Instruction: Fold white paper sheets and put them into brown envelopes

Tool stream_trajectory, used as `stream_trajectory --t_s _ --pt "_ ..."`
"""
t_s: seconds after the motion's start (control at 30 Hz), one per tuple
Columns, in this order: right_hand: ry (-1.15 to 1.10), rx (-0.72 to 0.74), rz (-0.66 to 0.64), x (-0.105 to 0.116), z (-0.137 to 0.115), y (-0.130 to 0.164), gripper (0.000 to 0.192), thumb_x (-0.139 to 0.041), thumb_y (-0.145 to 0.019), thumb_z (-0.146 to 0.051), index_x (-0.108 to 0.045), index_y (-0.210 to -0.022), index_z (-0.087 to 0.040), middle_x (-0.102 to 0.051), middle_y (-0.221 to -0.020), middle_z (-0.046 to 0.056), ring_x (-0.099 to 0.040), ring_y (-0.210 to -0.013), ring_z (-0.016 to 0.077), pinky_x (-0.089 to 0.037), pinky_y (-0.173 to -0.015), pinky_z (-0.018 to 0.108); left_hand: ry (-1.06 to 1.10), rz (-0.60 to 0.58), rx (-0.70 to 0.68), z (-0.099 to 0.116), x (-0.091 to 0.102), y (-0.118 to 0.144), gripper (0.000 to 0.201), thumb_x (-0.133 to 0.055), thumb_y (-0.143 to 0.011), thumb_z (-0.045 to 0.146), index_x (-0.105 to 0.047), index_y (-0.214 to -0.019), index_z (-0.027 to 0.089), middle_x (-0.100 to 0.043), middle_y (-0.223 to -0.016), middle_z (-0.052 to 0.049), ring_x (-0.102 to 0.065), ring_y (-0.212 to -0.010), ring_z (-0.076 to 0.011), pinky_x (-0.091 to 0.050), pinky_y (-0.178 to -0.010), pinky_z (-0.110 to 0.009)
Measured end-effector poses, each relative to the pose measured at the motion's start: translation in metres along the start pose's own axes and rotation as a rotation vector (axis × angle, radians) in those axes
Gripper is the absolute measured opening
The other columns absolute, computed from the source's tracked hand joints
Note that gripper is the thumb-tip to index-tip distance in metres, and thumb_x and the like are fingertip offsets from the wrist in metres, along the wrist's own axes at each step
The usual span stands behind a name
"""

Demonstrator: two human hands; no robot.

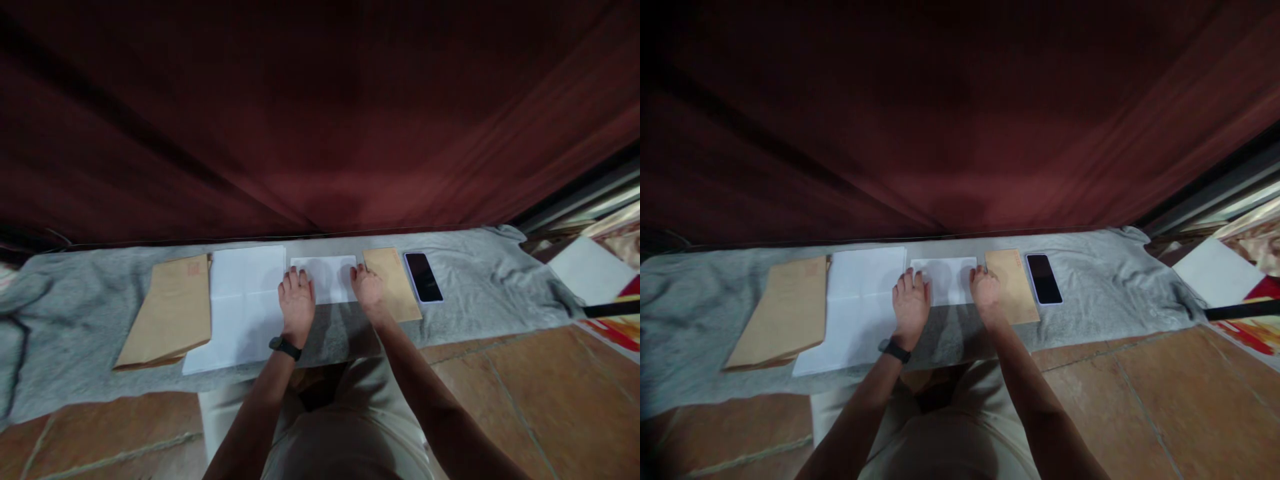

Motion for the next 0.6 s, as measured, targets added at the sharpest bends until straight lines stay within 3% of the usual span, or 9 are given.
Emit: stream_trajectory --t_s 0.1,0.17,0.33,0.6 --pt "0.008 -0.007 0.007 -0.001 0.0 0.0 0.04 -0.037 -0.108 -0.038 -0.064 -0.123 -0.012 -0.076 -0.101 0.02 -0.075 -0.094 0.0242 -0.053 -0.082 0.031 0.118 -0.008 -0.192 0.023 -0.013 0.017 0.05 -0.033 -0.104 0.031 -0.043 -0.15 0.014 -0.035 -0.164 -0.014 -0.027 -0.153 -0.03 -0.031 -0.121 -0.048" --pt "0.008 -0.011 0.006 -0.001 0.0 0.0 0.04 -0.037 -0.108 -0.038 -0.064 -0.124 -0.013 -0.076 -0.101 0.019 -0.075 -0.095 0.0242 -0.053 -0.082 0.031 0.161 -0.027 -0.247 0.031 -0.025 0.025 0.053 -0.033 -0.104 0.031 -0.039 -0.153 0.013 -0.033 -0.166 -0.013 -0.022 -0.156 -0.0292 -0.027 -0.124 -0.05" --pt "-0.004 -0.013 0.002 0.0 -0.001 0.0 0.038 -0.039 -0.108 -0.036 -0.065 -0.122 -0.012 -0.076 -0.098 0.018 -0.075 -0.094 0.0239 -0.053 -0.083 0.031 0.159 -0.054 -0.23 0.028 -0.044 0.03 0.055 -0.033 -0.105 0.033 -0.039 -0.154 0.009 -0.031 -0.166 -0.016 -0.021 -0.156 -0.0308 -0.024 -0.126 -0.052" --pt "-0.02 -0.022 0.005 0.005 0.0 0.001 0.04 -0.038 -0.107 -0.037 -0.066 -0.121 -0.012 -0.076 -0.1 0.019 -0.075 -0.095 0.0245 -0.053 -0.082 0.031 0.131 -0.06 -0.206 0.028 -0.046 0.031 0.058 -0.035 -0.104 0.034 -0.035 -0.157 0.01 -0.031 -0.166 -0.015 -0.021 -0.156 -0.0293 -0.023 -0.126 -0.052"
Point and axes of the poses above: each hand's wrist, its own y-axis away from the middle knuckle, its own x-axis out of the back of the hand, z = x × y, the point moved 7 cm from there along -y, towards the middle knuckle
